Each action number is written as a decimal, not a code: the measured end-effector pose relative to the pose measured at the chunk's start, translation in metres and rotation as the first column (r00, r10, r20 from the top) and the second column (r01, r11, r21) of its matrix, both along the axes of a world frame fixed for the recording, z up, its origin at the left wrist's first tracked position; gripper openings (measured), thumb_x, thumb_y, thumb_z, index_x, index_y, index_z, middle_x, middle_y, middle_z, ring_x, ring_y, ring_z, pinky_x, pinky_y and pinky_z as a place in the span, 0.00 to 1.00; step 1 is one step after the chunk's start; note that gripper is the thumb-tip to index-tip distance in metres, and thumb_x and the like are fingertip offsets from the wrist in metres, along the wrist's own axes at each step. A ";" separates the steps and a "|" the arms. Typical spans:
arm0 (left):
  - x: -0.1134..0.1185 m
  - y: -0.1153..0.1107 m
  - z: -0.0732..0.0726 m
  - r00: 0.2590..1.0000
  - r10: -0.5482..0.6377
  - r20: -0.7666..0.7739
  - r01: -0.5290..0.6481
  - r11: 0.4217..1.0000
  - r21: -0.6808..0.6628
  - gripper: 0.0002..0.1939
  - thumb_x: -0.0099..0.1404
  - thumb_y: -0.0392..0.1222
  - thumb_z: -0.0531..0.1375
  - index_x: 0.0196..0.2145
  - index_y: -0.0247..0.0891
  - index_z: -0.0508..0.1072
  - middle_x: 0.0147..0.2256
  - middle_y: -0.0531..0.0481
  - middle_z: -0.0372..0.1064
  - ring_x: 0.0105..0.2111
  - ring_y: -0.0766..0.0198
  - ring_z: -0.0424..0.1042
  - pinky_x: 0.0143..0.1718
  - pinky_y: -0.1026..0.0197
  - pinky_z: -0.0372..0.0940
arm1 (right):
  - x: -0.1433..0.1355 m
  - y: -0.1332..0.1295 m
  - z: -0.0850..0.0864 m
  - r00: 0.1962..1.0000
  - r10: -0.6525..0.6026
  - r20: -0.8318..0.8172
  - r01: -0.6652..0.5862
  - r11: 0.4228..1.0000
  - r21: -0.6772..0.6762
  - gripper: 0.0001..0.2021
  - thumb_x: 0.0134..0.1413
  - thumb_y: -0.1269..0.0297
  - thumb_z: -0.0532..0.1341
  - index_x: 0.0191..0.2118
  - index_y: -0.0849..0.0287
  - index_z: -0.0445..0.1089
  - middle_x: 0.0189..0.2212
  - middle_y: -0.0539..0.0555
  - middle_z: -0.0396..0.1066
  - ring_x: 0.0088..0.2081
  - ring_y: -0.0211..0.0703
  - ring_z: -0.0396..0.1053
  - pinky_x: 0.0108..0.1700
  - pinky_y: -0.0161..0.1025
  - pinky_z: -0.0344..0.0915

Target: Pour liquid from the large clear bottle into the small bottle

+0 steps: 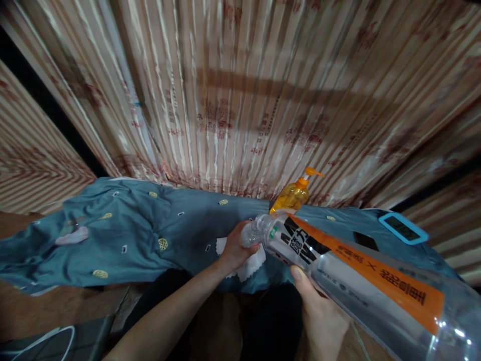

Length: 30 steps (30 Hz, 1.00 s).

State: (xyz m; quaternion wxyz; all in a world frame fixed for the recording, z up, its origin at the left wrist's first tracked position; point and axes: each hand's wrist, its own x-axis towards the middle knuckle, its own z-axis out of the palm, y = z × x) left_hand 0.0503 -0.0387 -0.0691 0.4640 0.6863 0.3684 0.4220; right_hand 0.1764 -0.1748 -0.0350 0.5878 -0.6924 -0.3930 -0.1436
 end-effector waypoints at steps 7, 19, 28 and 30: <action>0.001 0.000 0.000 1.000 0.009 0.016 -0.009 1.000 0.003 0.27 0.46 0.31 0.65 0.45 0.40 0.66 0.44 0.49 0.69 0.46 0.56 0.68 0.52 0.52 0.62 | 0.005 0.000 0.001 0.999 -0.026 0.029 0.027 0.998 -0.052 0.22 0.42 0.51 0.66 0.41 0.62 0.69 0.44 0.58 0.70 0.54 0.58 0.60 0.57 0.57 0.54; 0.001 0.001 -0.002 1.000 -0.012 0.009 0.012 1.000 -0.002 0.28 0.45 0.32 0.66 0.46 0.39 0.66 0.45 0.48 0.68 0.47 0.55 0.68 0.53 0.51 0.61 | 0.008 0.004 0.006 0.997 -0.074 0.016 0.074 0.997 -0.002 0.29 0.40 0.43 0.64 0.41 0.63 0.69 0.40 0.59 0.70 0.53 0.61 0.61 0.58 0.60 0.52; 0.000 0.002 -0.001 1.000 -0.017 -0.008 0.017 1.000 -0.011 0.31 0.45 0.32 0.67 0.47 0.37 0.65 0.47 0.46 0.68 0.49 0.54 0.67 0.54 0.50 0.60 | 0.000 0.008 0.013 0.998 -0.060 0.017 0.059 0.998 0.035 0.28 0.41 0.43 0.63 0.41 0.63 0.69 0.37 0.58 0.71 0.49 0.58 0.64 0.59 0.59 0.51; 0.000 0.002 0.000 1.000 -0.018 -0.017 0.018 1.000 -0.013 0.31 0.44 0.32 0.67 0.47 0.36 0.64 0.47 0.45 0.68 0.49 0.54 0.67 0.54 0.50 0.60 | 0.002 0.007 0.010 0.997 -0.068 0.026 0.067 0.997 0.045 0.28 0.41 0.43 0.63 0.42 0.62 0.69 0.37 0.58 0.71 0.51 0.59 0.64 0.59 0.60 0.51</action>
